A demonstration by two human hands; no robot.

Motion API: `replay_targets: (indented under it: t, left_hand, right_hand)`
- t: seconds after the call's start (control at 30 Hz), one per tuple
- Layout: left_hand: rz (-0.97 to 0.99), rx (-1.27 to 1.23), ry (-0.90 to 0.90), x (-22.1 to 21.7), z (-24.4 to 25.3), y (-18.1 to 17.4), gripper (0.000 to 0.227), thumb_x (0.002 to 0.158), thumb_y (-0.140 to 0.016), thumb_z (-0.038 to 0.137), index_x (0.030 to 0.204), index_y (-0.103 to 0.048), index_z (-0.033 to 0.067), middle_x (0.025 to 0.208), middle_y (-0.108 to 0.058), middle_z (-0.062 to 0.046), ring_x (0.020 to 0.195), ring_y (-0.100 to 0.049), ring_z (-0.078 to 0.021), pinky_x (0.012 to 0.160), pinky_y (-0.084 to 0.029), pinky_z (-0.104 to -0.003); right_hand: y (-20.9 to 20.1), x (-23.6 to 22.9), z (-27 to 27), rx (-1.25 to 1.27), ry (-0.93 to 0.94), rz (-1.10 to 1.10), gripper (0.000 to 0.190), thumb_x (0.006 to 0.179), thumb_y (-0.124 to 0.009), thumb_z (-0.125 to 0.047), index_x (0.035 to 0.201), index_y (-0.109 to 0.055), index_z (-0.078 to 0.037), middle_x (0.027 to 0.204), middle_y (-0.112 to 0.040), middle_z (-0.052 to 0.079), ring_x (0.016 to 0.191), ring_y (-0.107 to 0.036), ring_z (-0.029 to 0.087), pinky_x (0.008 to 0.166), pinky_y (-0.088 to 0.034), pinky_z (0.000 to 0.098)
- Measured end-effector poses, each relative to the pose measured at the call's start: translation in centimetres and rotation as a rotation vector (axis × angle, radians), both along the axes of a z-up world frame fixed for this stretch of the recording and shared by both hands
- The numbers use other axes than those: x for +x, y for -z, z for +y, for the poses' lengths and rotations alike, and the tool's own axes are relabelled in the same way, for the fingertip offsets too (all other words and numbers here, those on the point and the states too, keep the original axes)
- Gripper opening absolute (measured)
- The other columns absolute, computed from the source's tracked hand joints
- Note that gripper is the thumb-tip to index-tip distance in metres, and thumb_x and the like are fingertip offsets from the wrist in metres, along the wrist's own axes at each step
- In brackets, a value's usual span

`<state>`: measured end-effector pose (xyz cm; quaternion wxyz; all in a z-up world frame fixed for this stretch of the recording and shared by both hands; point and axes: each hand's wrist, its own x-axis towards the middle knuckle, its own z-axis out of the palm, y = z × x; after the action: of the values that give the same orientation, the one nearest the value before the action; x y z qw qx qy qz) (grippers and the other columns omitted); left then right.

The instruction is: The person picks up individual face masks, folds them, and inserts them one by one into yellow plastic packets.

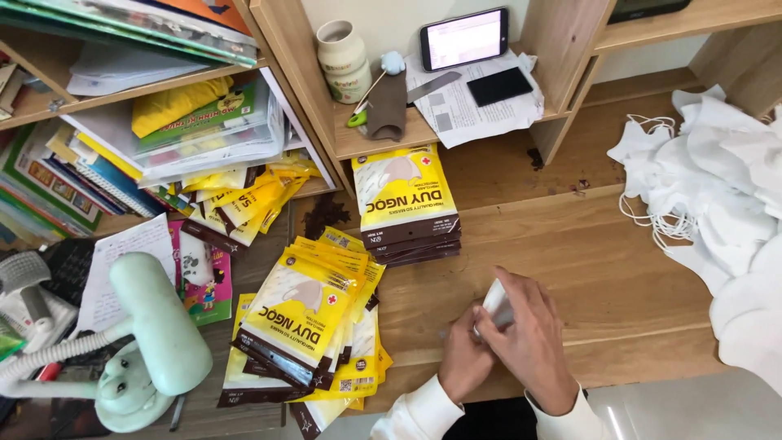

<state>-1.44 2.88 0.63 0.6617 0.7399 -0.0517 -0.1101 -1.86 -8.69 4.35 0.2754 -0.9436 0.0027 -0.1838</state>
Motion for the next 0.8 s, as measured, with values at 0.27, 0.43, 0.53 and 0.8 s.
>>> replay_targets:
  t: [0.27, 0.43, 0.53, 0.8]
  left_hand:
    - [0.003, -0.075, -0.143, 0.7, -1.2, 2.6, 0.018, 0.088, -0.060, 0.009, 0.097, -0.076, 0.0086, 0.091, -0.079, -0.002, 0.084, -0.071, -0.0114, 0.073, -0.059, -0.032]
    - [0.105, -0.176, -0.199, 1.4, -2.5, 2.5, 0.015, 0.091, -0.069, 0.023, 0.096, -0.078, 0.0139, 0.092, -0.074, 0.005, 0.086, -0.063, -0.0072, 0.078, -0.054, -0.028]
    - [0.436, -0.403, -0.186, 1.6, -2.6, 0.7, 0.032, 0.089, -0.074, 0.028, 0.108, -0.070, 0.0030, 0.084, -0.067, -0.009, 0.070, -0.068, -0.0195, 0.047, -0.063, -0.036]
    - [0.437, -0.412, -0.127, 1.1, -3.3, -1.1, 0.035, 0.092, -0.078, 0.025, 0.108, -0.069, -0.0041, 0.085, -0.073, -0.020, 0.073, -0.075, -0.0263, 0.054, -0.068, -0.037]
  right_hand:
    - [1.3, 1.0, -1.0, -0.090, -0.150, -0.045, 0.062, 0.089, -0.067, -0.051, 0.138, -0.059, -0.013, 0.130, -0.062, 0.018, 0.120, -0.059, 0.036, 0.108, -0.041, 0.0537]
    - [2.7, 2.3, -5.8, 0.096, -0.243, 0.108, 0.076, 0.096, -0.054, -0.050, 0.158, -0.035, -0.010, 0.146, -0.057, 0.017, 0.128, -0.055, 0.037, 0.104, -0.042, 0.0487]
    - [4.6, 3.7, -9.2, 0.130, -0.352, 0.049, 0.054, 0.099, -0.059, -0.034, 0.143, -0.053, -0.003, 0.125, -0.072, 0.013, 0.111, -0.068, 0.030, 0.099, -0.049, 0.0430]
    - [1.9, 2.8, -11.3, 0.602, -0.351, 0.449, 0.023, 0.092, -0.069, -0.012, 0.113, -0.078, -0.007, 0.042, -0.061, 0.008, 0.041, -0.061, 0.015, 0.047, -0.055, 0.0272]
